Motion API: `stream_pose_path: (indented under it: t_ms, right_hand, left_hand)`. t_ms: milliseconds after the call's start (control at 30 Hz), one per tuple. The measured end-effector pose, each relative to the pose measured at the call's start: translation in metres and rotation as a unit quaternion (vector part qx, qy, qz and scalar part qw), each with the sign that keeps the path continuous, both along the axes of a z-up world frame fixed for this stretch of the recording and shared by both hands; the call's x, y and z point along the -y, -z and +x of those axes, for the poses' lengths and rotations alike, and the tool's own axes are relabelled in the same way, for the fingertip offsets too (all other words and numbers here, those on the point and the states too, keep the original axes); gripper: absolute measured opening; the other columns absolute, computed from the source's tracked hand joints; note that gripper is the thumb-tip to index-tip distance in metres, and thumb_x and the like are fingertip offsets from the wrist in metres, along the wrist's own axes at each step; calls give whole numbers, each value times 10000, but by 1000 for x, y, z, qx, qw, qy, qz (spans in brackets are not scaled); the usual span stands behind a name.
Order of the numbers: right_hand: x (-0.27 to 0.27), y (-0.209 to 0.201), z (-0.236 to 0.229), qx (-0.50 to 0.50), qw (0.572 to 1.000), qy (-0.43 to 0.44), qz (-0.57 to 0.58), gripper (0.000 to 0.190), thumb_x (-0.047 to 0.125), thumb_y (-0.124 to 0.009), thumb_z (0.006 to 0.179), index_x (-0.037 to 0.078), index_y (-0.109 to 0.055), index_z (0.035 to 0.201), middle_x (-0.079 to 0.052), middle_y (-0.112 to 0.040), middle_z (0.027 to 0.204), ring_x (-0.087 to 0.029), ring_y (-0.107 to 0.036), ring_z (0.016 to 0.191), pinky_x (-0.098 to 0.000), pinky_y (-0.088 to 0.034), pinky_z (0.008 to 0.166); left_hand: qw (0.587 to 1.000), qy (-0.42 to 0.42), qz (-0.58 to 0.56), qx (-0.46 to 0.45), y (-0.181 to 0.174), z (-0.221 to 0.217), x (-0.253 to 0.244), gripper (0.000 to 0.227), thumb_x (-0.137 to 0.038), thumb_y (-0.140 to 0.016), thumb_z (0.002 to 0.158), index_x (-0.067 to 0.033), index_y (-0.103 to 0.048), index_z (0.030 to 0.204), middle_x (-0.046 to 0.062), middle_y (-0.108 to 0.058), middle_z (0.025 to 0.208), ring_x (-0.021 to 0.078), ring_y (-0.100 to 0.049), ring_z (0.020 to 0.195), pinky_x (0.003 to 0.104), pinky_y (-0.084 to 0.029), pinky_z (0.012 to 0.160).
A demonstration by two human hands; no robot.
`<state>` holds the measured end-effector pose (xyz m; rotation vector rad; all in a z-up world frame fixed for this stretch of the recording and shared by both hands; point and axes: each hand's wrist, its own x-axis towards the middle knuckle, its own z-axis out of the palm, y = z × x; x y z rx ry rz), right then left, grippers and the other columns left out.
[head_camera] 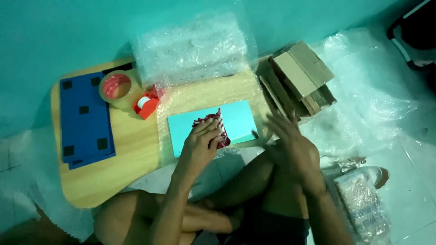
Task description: Cleaning a blue rectangular object with a cloth and wrapping it in bubble wrap secured with tape.
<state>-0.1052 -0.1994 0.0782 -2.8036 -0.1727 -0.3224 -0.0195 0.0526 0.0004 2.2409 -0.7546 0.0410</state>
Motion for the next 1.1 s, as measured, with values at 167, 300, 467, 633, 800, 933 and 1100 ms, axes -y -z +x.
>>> stream_pose_path:
  t_ms: [167, 300, 467, 633, 800, 933, 1100]
  right_hand:
    - [-70, 60, -77, 113, 967, -19, 228, 213, 66, -778, 753, 68, -686, 945, -70, -677, 1060, -249, -627, 1029, -463, -439, 1082]
    - [-104, 164, -143, -41, 919, 10, 392, 159, 42, -805, 765, 65, -781, 920, -57, -704, 917, -220, -666, 831, -304, -566, 767]
    - [-114, 165, -122, -120, 907, 4, 404, 153, 46, -774, 788, 53, -786, 940, -50, -716, 856, -197, -644, 743, -290, -544, 701]
    - [-107, 168, -108, -116, 903, 54, 411, 165, 21, -758, 768, 31, -777, 931, -42, -815, 897, -164, -695, 734, -287, -582, 736]
    - [-84, 141, -98, 39, 942, -6, 334, 226, 43, -813, 727, 62, -791, 951, -27, -770, 921, -127, -678, 698, -254, -540, 729]
    - [-64, 72, -50, 203, 932, -33, 299, 218, -10, -741, 720, 28, -674, 923, -99, -710, 936, -266, -673, 857, -391, -569, 841]
    - [-33, 71, 3, 240, 960, -18, 145, 295, -1, -705, 914, 13, -747, 1205, -192, -727, 1176, -455, -679, 1138, -545, -513, 1039]
  left_hand:
    - [996, -25, -60, 60, -11, -13, -10, 220, 8, -739, 806, 13, -763, 1024, 119, -750, 1236, 271, -674, 1218, 370, -518, 1058]
    - [995, -58, -47, 67, -14, -19, -22, 238, 9, -729, 810, -1, -768, 1044, 105, -751, 1214, 278, -671, 1210, 370, -534, 1036]
    - [991, -125, -29, 46, -16, -4, -49, 270, 17, -755, 799, -15, -767, 1068, 123, -749, 1221, 298, -673, 1211, 399, -529, 1041]
    - [986, -139, -13, 88, -14, 10, -33, 232, 39, -752, 796, 41, -776, 1026, 179, -732, 1258, 330, -689, 1153, 405, -546, 994]
    - [994, -86, 6, 72, -5, -6, -6, 247, 5, -713, 855, 7, -766, 1096, 138, -732, 1276, 313, -664, 1201, 414, -496, 1074]
    - [996, -64, -42, 55, -20, -24, -13, 254, 17, -719, 831, 14, -750, 1083, 126, -737, 1255, 304, -657, 1229, 402, -527, 1028]
    - [994, -86, -40, 61, 3, -17, -47, 243, -36, -790, 862, -79, -792, 1101, 172, -729, 1266, 388, -658, 1215, 477, -545, 1018]
